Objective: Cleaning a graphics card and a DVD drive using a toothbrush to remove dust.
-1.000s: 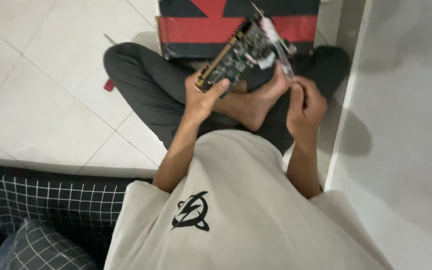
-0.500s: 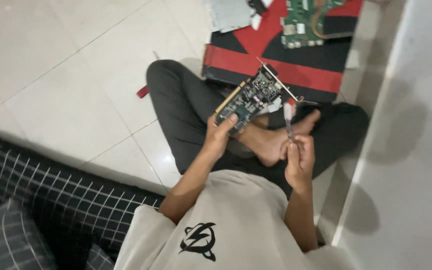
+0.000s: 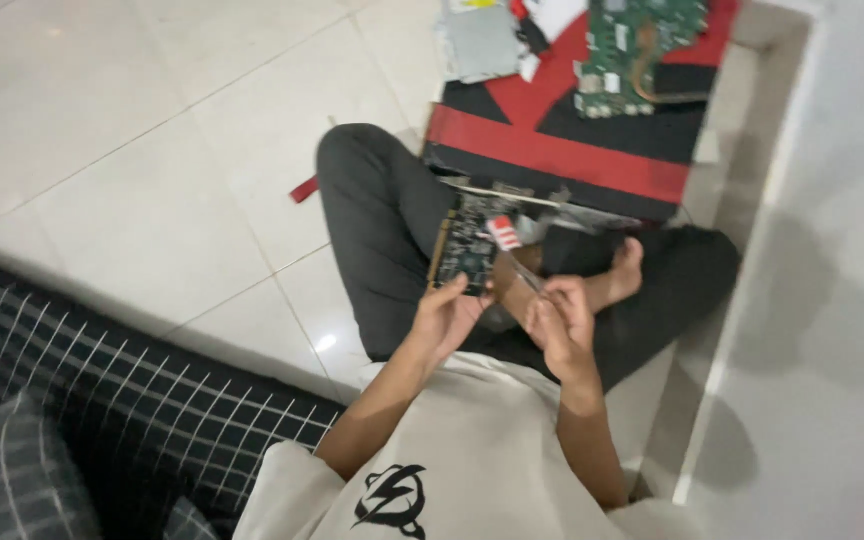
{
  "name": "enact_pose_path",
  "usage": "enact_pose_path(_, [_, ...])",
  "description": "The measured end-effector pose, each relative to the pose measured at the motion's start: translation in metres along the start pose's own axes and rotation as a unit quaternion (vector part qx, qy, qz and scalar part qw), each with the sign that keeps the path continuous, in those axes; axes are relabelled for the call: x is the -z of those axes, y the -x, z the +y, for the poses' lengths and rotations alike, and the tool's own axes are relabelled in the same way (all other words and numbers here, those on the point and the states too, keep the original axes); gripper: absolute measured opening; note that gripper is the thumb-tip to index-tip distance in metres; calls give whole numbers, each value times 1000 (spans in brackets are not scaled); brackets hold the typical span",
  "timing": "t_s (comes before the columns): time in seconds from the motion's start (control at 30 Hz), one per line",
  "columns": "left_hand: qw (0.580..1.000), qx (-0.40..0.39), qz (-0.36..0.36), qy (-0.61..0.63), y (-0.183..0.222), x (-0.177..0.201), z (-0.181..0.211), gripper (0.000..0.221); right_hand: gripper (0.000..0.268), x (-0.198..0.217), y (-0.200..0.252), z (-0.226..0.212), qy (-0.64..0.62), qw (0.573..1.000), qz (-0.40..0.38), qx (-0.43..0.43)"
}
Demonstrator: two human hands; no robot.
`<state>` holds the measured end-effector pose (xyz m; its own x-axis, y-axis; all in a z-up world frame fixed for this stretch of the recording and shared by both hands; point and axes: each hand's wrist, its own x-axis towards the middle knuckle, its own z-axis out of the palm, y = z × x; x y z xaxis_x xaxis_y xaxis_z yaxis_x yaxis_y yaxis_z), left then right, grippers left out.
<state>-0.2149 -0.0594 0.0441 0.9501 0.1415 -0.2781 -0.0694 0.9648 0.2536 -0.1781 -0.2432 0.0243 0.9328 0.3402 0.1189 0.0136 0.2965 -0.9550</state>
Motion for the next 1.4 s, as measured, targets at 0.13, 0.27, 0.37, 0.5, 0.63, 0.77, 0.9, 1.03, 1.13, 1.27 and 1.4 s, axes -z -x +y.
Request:
enact_pose_path(0.13, [999, 45, -17, 17, -1, -14, 8, 23, 19, -3, 2, -12, 29, 999, 30, 29])
enact_pose_path(0.27, [998, 23, -67, -1, -5, -15, 18, 30, 19, 1, 7, -29, 120, 986, 94, 66])
enact_pose_path(0.37, [995, -1, -88, -52, -10, 22, 21, 33, 16, 12, 7, -31, 123, 980, 126, 91])
enact_pose_path(0.5, [983, -44, -129, -120, -8, 26, 31, 39, 13, 46, 0, -20, 107, 975, 127, 148])
enact_pose_path(0.63, [959, -96, -192, -184, -6, -11, 44, 37, 6, 42, -9, -33, 97, 977, 107, 156])
enact_pose_path(0.77, [959, -118, -170, -195, -14, -20, 31, 35, 9, 73, -6, -46, 165, 959, 151, 175])
enact_pose_path(0.9, [991, -50, -78, -95, -43, 25, 5, 45, 12, 83, -1, -79, 32, 967, 199, 158])
enact_pose_path(1.03, [993, -37, -89, -75, -65, 23, 9, 52, 14, 86, 2, -74, 46, 963, 223, 142])
enact_pose_path(1.13, [990, -34, -95, -96, -73, -12, 19, 39, 19, 92, 20, -41, -6, 969, 223, 105])
enact_pose_path(1.27, [960, -122, -118, -223, -92, -2, 13, 44, 7, 114, 40, 4, 103, 967, 230, 50])
enact_pose_path(1.4, [953, -118, -53, -273, -76, -19, -2, 63, 13, 84, 15, -11, 269, 937, 224, 19])
